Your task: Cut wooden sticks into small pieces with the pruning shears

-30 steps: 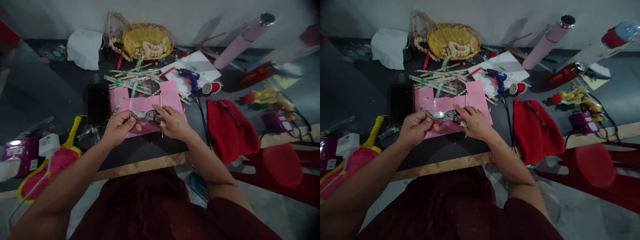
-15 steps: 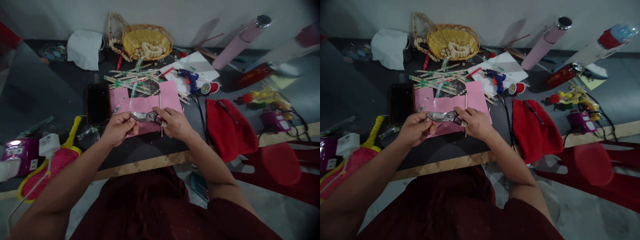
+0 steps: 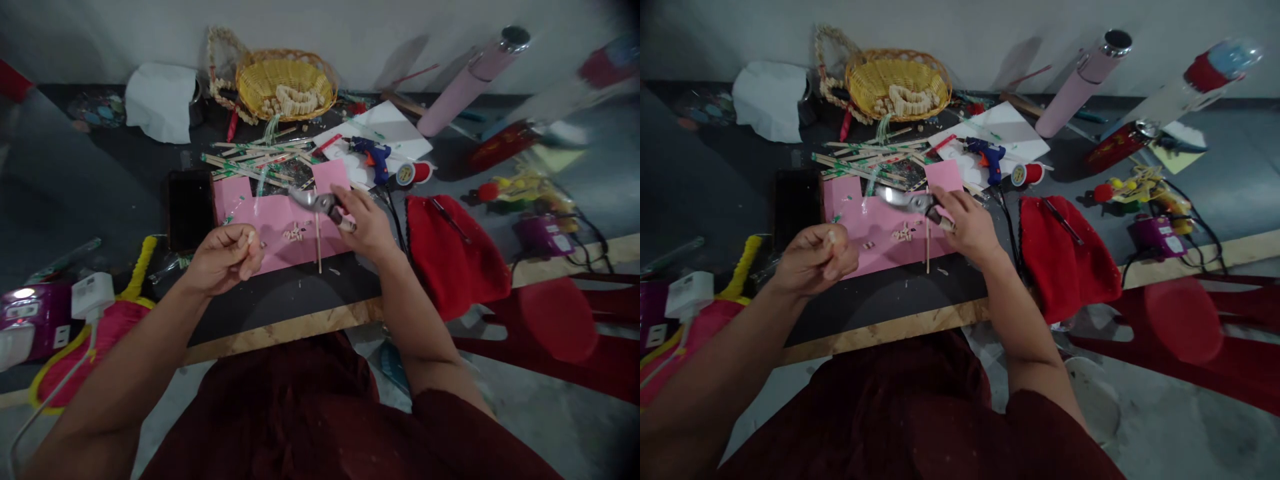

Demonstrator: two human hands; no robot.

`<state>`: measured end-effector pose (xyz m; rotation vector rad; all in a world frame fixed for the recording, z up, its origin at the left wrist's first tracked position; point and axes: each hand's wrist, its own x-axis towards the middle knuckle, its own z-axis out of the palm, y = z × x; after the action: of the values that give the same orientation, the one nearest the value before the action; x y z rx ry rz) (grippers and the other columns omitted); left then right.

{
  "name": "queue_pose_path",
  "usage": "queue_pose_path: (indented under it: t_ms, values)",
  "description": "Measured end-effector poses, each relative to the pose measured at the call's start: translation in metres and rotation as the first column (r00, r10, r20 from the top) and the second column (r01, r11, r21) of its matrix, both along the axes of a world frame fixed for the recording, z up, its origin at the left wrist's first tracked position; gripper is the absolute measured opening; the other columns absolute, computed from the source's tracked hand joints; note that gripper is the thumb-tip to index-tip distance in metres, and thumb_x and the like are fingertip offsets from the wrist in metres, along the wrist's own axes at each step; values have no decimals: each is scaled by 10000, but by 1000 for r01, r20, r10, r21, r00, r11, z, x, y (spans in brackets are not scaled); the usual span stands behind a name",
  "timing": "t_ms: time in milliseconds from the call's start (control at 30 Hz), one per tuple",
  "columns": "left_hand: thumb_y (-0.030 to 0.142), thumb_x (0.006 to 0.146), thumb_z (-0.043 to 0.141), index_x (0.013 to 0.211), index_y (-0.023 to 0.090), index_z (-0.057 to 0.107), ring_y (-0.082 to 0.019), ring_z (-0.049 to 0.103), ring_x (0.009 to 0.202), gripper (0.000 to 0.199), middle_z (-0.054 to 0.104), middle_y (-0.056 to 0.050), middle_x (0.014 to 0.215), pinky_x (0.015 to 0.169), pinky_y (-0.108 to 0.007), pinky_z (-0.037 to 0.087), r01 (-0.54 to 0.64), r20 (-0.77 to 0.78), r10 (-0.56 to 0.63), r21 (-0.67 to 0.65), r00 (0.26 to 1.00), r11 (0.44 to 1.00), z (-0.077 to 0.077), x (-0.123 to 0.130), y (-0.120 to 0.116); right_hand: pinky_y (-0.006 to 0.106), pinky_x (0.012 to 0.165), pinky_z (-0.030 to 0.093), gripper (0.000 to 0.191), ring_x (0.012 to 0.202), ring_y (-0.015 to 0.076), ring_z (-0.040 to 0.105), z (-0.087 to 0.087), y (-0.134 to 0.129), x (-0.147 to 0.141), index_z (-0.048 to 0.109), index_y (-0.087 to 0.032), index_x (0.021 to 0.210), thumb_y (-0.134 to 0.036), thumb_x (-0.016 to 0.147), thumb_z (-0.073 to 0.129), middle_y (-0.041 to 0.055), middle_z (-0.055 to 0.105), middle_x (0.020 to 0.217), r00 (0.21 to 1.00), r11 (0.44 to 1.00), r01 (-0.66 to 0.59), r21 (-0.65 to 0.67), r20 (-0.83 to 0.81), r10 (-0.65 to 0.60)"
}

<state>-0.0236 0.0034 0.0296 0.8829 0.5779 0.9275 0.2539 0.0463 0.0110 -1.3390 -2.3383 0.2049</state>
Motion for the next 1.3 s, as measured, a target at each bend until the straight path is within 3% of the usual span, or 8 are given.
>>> queue_pose_path:
  t_ms: [100, 233, 500, 667, 733, 833, 1000, 1300]
  values:
    - [382, 778, 715, 745, 138, 634, -44, 383, 385, 259, 574, -9, 502, 398, -181, 232, -71, -168, 63, -41, 984, 997, -5, 6, 3, 454, 927, 475, 671, 1168, 311, 516, -5, 9, 10, 305, -200, 1457, -433, 872, 539, 148, 524, 1324, 958, 958, 287, -5, 9, -287]
    - [355, 807, 684, 899, 138, 610, -35, 368, 407, 247, 649, -30, 594, 415, -177, 246, -94, -312, 83, -20, 946, 995, -13, 14, 4, 493, 870, 489, 693, 1098, 339, 559, -13, 16, 22, 407, -194, 1400, -565, 834, 558, 164, 569, 1252, 888, 888, 458, -34, 65, -455]
    - [348, 828, 638, 907, 149, 604, -49, 417, 468, 217, 699, -58, 794, 443, -196, 314, -60, -516, 133, 156, 846, 986, -11, 16, 0, 497, 821, 494, 647, 1030, 352, 571, -21, 13, 22, 484, -171, 1349, -528, 819, 587, 183, 597, 1173, 859, 872, 489, -7, 178, -480]
    - [335, 861, 590, 898, 160, 646, -116, 596, 673, 187, 688, -38, 764, 635, -229, 460, -9, -621, 228, 335, 750, 942, -13, 17, -1, 541, 874, 445, 468, 1091, 361, 513, -9, 8, 15, 569, -171, 1244, -459, 879, 524, 173, 589, 1196, 872, 881, 465, 91, 127, -474]
    - [349, 846, 607, 904, 162, 649, -132, 619, 708, 200, 684, -33, 758, 672, -241, 479, 1, -630, 241, 359, 738, 933, -15, 17, -2, 485, 907, 436, 357, 1073, 304, 527, 0, 2, 6, 602, -168, 1164, -394, 916, 480, 148, 607, 1151, 926, 922, 376, 90, -9, -377]
    - [379, 824, 631, 910, 162, 655, -138, 622, 695, 235, 690, -33, 789, 656, -241, 484, 33, -660, 234, 366, 714, 930, -19, 18, -2, 316, 797, 466, 266, 850, 171, 579, 10, -11, -16, 616, -164, 1001, -336, 960, 416, 71, 643, 912, 961, 992, 34, -123, -270, -67]
    - [348, 865, 587, 931, 192, 678, -138, 636, 741, 191, 716, -11, 834, 681, -229, 468, 172, -744, 262, 450, 614, 876, -21, 18, -3, 213, 583, 377, 263, 616, 83, 470, 11, -29, -45, 572, -163, 892, -415, 926, 507, -16, 557, 743, 858, 799, -437, -414, -458, 232]
    - [235, 862, 539, 822, 212, 653, -114, 605, 607, 123, 691, 19, 718, 567, -214, 398, 389, -798, 305, 538, 519, 748, -18, 18, -5, 216, 603, 397, 303, 633, 79, 505, 1, -31, -47, 568, -153, 838, -362, 977, 399, -17, 539, 696, 785, 629, -582, -515, -558, 270]
